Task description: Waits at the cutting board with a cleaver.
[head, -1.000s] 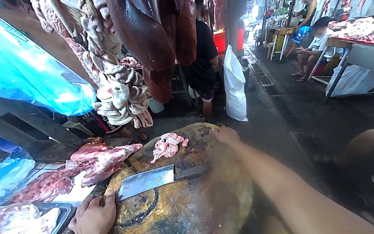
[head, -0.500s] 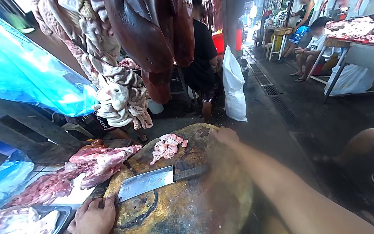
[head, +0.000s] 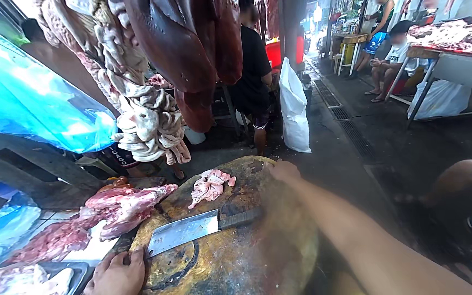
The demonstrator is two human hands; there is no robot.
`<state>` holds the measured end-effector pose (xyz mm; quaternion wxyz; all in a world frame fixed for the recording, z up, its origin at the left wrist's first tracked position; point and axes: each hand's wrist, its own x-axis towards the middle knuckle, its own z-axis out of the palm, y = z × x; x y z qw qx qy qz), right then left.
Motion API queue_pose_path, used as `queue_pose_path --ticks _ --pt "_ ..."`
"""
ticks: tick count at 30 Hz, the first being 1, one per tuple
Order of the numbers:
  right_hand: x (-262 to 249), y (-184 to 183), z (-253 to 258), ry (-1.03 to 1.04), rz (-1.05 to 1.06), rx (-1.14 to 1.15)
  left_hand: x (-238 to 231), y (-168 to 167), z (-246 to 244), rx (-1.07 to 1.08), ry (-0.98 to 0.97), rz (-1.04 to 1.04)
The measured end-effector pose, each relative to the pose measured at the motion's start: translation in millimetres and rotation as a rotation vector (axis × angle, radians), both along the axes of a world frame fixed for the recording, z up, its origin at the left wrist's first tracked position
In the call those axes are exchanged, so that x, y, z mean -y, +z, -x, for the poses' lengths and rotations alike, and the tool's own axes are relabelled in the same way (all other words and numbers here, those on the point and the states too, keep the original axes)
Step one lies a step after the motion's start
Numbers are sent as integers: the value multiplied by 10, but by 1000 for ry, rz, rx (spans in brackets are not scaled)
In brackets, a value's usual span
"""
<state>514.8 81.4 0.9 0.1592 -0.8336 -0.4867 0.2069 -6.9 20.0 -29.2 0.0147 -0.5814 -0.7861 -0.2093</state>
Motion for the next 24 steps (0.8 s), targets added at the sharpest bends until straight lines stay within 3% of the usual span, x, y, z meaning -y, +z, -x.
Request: queue_pose_path --ticks 24 --pt "11 12 5 2 -11 -10 -16 -34 37 -2 -8 -12"
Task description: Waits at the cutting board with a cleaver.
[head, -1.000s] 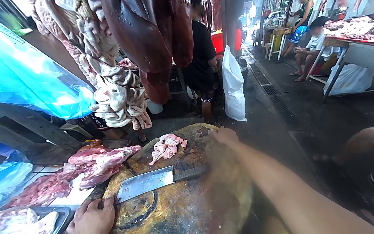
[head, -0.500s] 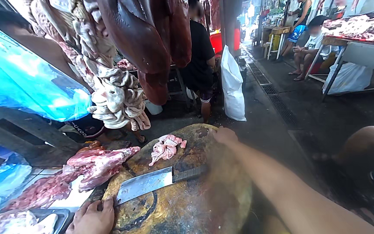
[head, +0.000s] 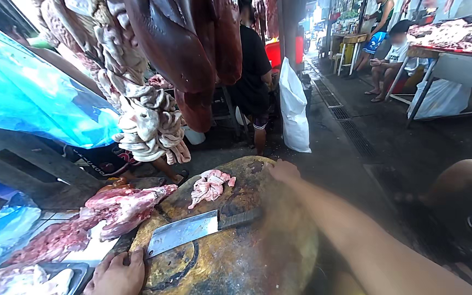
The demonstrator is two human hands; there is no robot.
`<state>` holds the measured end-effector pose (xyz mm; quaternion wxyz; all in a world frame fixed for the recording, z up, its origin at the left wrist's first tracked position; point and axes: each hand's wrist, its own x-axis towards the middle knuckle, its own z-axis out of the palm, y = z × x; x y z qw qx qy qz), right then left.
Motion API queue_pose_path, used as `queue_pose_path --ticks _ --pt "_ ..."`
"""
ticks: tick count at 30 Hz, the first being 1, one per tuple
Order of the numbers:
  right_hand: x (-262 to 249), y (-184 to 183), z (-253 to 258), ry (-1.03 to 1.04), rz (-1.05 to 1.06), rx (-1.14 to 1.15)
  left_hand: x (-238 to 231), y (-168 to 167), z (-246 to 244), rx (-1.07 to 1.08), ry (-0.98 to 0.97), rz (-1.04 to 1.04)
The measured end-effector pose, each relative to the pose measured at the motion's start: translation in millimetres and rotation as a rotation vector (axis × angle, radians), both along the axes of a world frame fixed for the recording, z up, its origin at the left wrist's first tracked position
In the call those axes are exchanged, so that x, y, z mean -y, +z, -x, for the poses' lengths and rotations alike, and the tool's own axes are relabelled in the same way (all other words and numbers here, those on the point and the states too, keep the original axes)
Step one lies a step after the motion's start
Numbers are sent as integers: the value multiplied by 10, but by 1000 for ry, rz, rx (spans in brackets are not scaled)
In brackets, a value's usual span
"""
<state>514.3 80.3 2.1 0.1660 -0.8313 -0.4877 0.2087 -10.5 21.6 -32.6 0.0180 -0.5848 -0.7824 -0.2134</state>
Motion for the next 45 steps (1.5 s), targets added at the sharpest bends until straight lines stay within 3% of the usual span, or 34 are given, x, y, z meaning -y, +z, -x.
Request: queue_pose_path --ticks 45 --pt "-43 -51 -19 -3 12 10 3 9 -20 -5 15 3"
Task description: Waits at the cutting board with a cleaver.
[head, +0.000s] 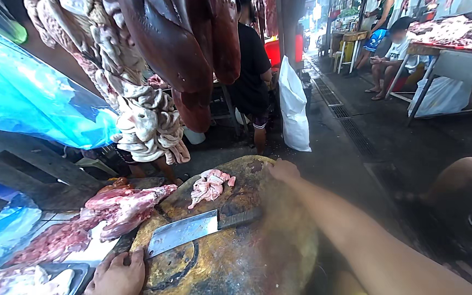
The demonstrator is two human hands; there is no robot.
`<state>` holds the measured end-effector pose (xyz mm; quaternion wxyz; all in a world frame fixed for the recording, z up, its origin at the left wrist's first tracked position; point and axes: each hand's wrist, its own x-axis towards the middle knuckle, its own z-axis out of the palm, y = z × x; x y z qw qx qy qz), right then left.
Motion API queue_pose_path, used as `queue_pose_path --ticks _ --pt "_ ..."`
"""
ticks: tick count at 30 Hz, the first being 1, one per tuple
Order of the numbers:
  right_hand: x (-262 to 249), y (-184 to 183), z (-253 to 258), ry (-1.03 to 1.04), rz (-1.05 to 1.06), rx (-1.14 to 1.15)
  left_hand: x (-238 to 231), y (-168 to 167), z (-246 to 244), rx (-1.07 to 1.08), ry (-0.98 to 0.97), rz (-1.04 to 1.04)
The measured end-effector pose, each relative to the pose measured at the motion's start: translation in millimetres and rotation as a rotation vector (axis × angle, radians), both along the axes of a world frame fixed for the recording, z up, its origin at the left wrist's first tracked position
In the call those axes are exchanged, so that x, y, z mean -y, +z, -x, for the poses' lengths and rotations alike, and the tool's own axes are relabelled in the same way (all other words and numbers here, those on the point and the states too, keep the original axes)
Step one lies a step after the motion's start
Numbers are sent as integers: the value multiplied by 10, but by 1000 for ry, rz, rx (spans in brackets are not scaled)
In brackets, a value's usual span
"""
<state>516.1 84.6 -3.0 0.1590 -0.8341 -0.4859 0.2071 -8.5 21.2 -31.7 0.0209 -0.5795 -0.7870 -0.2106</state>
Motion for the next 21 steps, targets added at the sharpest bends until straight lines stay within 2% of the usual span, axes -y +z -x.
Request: queue_pose_path --ticks 21 --pt "20 32 2 4 -2 -16 -4 5 -6 -10 -2 12"
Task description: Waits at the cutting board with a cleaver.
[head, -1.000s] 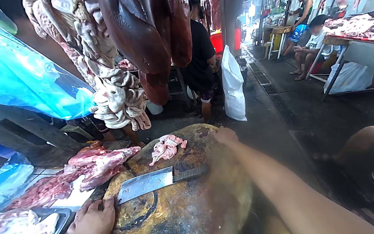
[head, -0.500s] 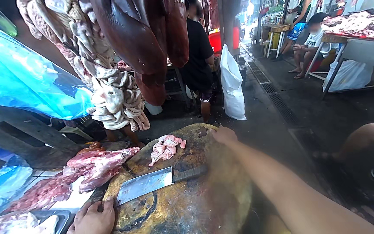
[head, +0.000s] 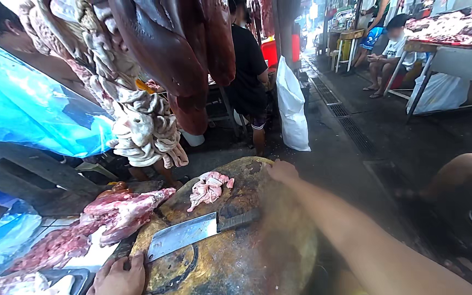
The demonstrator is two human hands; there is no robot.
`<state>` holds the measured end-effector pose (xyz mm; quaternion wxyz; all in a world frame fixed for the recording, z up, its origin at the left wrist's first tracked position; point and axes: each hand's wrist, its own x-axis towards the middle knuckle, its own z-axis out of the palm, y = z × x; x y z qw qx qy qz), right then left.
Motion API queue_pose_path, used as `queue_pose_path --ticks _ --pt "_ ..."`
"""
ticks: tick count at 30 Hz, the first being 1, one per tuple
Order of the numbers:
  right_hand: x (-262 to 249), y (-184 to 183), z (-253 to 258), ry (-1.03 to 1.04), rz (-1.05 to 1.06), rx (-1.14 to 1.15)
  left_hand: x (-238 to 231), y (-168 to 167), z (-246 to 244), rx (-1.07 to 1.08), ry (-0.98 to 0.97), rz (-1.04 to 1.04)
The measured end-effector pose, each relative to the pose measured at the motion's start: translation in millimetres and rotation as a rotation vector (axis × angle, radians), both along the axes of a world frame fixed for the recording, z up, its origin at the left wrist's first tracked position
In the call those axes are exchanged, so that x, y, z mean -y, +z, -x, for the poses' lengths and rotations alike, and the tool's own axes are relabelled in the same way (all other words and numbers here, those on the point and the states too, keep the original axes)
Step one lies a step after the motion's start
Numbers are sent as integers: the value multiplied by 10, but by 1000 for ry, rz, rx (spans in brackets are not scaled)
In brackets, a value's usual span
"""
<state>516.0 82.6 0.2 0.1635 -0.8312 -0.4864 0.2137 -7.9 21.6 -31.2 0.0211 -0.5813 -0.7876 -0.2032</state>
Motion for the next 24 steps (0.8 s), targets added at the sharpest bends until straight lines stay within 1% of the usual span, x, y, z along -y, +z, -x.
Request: queue_pose_path --ticks 24 --pt "-10 -1 -1 -1 0 1 11 9 -9 15 -5 -8"
